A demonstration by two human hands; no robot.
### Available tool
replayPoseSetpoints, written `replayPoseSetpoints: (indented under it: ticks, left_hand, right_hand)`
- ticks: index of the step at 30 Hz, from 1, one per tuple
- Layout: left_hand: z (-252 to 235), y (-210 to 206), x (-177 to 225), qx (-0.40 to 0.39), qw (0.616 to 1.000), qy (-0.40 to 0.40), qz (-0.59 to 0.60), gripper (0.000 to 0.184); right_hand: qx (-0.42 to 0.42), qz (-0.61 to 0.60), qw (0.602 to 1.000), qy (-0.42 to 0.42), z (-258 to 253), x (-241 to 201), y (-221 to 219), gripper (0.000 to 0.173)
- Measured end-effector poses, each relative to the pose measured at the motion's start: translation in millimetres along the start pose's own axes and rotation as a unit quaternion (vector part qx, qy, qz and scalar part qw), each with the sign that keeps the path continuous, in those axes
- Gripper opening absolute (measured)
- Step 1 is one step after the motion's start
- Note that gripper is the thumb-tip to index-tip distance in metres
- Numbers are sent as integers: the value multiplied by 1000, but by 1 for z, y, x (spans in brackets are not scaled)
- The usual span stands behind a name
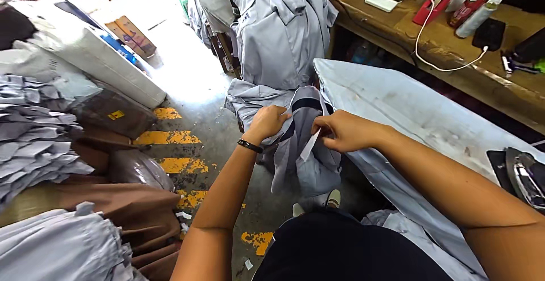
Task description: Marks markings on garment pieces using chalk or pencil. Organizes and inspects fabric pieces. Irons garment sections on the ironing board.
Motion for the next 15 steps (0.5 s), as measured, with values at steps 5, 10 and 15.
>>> replayPoseSetpoints:
  ticks: [5,10,15]
  left_hand:
    - [16,21,30,8,993,-115,-14,37]
    - [40,39,58,42,969,-243,35,31]
    - [51,18,31,97,892,-184,401,47]
  right_hand:
    - [118,201,969,87,-5,-30,23,18]
    - [64,53,984,160,-23,-18,43,19]
    - [58,-15,987,152,-16,-15,58,27]
Point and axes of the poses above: each hand's wrist, its own z-axis away from the middle knuckle, its own y-axis out of the back of the hand, x = y × z, the point moved 4 cm from there along -z, towards the middle knuckle, and after that the axes turned 5 degrees about x, right-handed, at the moved point
